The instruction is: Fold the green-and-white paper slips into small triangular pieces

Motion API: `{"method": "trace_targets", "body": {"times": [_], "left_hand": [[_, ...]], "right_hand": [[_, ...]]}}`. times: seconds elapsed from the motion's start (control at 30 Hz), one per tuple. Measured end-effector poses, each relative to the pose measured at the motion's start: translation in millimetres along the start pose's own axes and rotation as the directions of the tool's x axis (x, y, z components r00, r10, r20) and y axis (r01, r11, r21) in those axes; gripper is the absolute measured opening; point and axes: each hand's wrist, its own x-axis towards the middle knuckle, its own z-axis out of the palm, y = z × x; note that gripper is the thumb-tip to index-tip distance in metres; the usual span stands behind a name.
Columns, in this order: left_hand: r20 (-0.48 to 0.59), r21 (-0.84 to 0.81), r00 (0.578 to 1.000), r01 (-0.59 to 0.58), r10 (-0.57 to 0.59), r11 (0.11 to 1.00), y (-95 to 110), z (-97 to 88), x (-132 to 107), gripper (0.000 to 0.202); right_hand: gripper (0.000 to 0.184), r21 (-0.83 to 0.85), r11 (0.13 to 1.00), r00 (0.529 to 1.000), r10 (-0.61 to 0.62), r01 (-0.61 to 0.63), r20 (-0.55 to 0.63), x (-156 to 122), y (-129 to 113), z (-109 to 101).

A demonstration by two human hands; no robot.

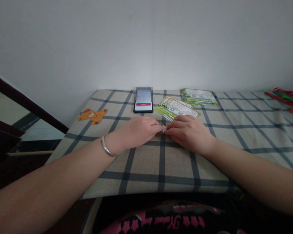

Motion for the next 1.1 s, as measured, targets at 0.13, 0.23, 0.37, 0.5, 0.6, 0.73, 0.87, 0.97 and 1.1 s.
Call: {"method": "trace_targets", "body": {"times": [0.13,0.23,0.37,0.5,0.6,0.73,0.87,0.97,1.1], "left_hand": [[0.023,0.15,0.994,-0.106,0.104,0.983,0,-3.1,-1,0.02],[0.02,0.228,0.992,-0.127,0.125,0.965,1,-4.0,-2,0.018],[0.002,0.25,0.992,-0.121,0.124,0.961,4,-3.8,-2,0.016],[0.011,0.249,0.993,-0.113,0.113,0.962,4,-4.8,-1,0.015],[0.006,0.233,0.993,-0.112,0.114,0.966,4,-5.7,-2,0.016],[-0.025,0.124,0.998,-0.053,0.056,0.991,4,-4.9,-1,0.017],[-0.012,-0.078,0.994,0.111,-0.112,0.991,3,-2.2,1,0.012],[-0.014,-0.181,0.984,0.173,-0.178,0.968,2,-0.1,2,0.012],[-0.031,-0.212,0.977,0.199,-0.21,0.957,3,1.0,2,0.018]], "right_hand": [[0.017,-0.008,1.0,0.999,0.014,-0.014,0.03,0,0,0],[0.017,-0.033,0.999,0.999,-0.013,0.014,0.041,1,-2,0],[0.016,-0.039,0.999,0.999,-0.005,0.007,0.05,1,-2,1],[0.02,0.014,1.0,1.0,0.017,-0.017,0.016,0,1,4],[0.021,0.102,0.994,0.999,0.041,-0.041,-0.005,-1,4,6],[0.016,0.203,0.974,0.995,0.102,-0.101,0.007,0,8,6],[0.01,0.272,0.948,0.986,0.168,-0.164,0.007,1,10,7],[0.01,0.303,0.934,0.98,0.199,-0.191,0.006,2,10,7],[0.013,0.299,0.937,0.982,0.188,-0.179,-0.002,1,9,7]]}}
